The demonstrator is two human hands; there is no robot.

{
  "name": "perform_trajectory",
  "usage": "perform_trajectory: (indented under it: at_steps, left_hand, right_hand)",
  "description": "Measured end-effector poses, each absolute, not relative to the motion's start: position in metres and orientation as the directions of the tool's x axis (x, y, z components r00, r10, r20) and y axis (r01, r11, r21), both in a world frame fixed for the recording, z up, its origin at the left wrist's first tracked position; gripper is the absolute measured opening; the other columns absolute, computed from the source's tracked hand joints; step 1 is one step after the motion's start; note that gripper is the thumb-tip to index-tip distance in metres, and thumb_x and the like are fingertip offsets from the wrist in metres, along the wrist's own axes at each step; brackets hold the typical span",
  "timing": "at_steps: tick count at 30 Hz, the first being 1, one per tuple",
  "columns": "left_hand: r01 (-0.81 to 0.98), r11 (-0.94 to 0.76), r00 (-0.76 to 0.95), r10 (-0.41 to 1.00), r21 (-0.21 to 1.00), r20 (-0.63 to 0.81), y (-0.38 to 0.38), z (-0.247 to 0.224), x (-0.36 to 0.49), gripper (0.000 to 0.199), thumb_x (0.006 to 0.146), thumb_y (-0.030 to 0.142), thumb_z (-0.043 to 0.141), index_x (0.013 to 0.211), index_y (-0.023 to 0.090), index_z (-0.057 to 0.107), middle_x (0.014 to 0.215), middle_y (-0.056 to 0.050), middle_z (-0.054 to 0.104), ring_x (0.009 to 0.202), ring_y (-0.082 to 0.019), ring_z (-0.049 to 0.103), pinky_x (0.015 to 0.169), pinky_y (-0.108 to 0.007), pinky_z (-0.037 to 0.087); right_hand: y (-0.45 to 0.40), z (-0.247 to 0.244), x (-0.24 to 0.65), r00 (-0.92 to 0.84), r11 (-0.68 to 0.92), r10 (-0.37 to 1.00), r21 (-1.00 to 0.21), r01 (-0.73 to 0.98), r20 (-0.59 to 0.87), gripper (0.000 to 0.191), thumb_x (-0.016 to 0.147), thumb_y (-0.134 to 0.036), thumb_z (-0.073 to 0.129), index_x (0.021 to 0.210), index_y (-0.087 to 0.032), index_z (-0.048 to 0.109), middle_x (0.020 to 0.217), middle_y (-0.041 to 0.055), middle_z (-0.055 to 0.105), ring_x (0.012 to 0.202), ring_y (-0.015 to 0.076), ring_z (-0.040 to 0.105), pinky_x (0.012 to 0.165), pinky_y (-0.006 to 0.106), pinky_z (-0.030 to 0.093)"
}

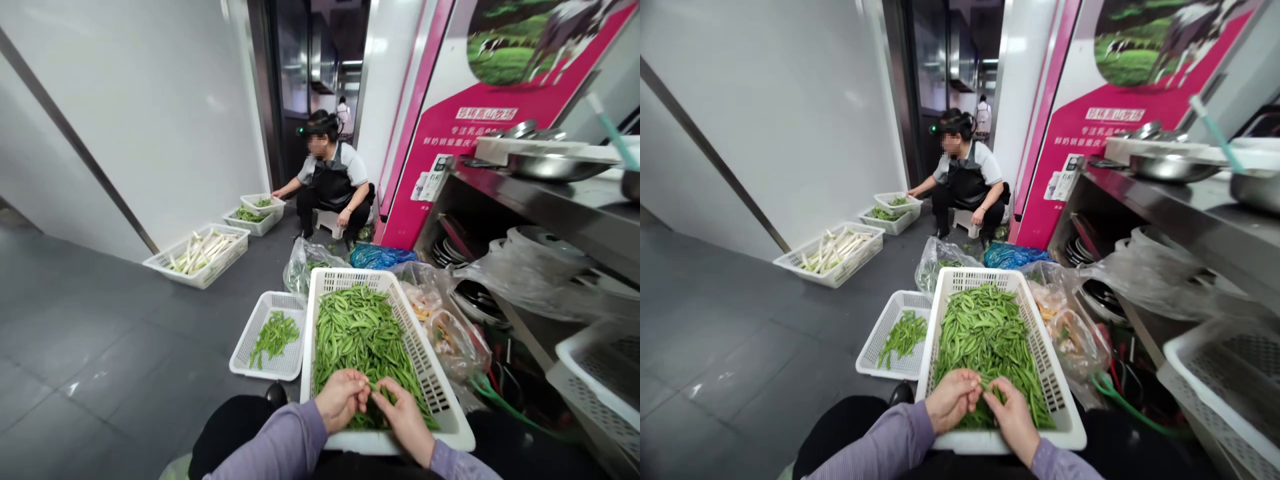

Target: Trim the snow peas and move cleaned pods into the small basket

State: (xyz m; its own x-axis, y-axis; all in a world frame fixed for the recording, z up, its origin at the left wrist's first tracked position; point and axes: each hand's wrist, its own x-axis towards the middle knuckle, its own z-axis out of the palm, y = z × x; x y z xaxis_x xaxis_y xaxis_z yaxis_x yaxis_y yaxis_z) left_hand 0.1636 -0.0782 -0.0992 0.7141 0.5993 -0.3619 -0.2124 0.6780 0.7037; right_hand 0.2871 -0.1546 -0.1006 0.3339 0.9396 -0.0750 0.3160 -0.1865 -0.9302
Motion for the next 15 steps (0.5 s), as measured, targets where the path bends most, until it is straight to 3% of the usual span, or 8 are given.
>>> perform_trajectory:
  at_steps: [4, 9, 12, 15]
  left_hand:
    - [0.109, 0.509, 0.678, 0.591, 0.854, -0.438, -0.078, -0.119, 0.165, 0.026, 0.065, 0.030, 0.065, 0.071, 0.015, 0.045, 0.050, 0.004, 0.050, 0.037, -0.007, 0.043, 0.036, -0.020, 0.036]
    - [0.511, 0.259, 0.593, 0.584, 0.820, -0.554, -0.077, -0.141, 0.165, 0.004, 0.076, 0.015, 0.045, 0.072, 0.016, 0.045, 0.048, 0.007, 0.044, 0.035, -0.006, 0.039, 0.036, -0.019, 0.034]
    - [0.514, 0.146, 0.620, 0.618, 0.845, -0.484, -0.072, -0.137, 0.161, 0.008, 0.070, 0.010, 0.051, 0.077, 0.013, 0.052, 0.064, 0.003, 0.054, 0.044, -0.005, 0.045, 0.044, -0.019, 0.037]
    - [0.342, 0.092, 0.754, 0.566, 0.935, -0.332, -0.070, -0.126, 0.162, 0.036, 0.064, 0.014, 0.061, 0.100, 0.016, 0.055, 0.095, -0.003, 0.058, 0.052, -0.003, 0.049, 0.049, -0.017, 0.039]
  right_hand:
    - [-0.144, -0.101, 0.288, 0.436, -0.252, 0.884, -0.958, 0.140, -0.169, 0.044, 0.062, -0.060, 0.055, 0.074, -0.017, 0.055, 0.050, -0.0030, 0.048, 0.038, 0.0092, 0.038, 0.039, 0.022, 0.028]
    - [-0.140, -0.095, 0.298, 0.482, -0.304, 0.826, -0.951, -0.057, -0.292, 0.057, 0.058, -0.063, 0.055, 0.088, -0.014, 0.053, 0.036, -0.0072, 0.042, 0.034, 0.0081, 0.033, 0.038, 0.020, 0.024]
    - [-0.148, -0.100, 0.300, 0.455, -0.323, 0.826, -0.941, -0.099, -0.331, 0.054, 0.057, -0.059, 0.057, 0.087, -0.014, 0.054, 0.036, -0.0072, 0.043, 0.033, 0.0083, 0.035, 0.038, 0.020, 0.026]
    - [-0.155, -0.104, 0.297, 0.414, -0.326, 0.837, -0.933, -0.149, -0.359, 0.048, 0.058, -0.054, 0.057, 0.085, -0.015, 0.054, 0.037, -0.0076, 0.043, 0.034, 0.0085, 0.037, 0.038, 0.020, 0.028]
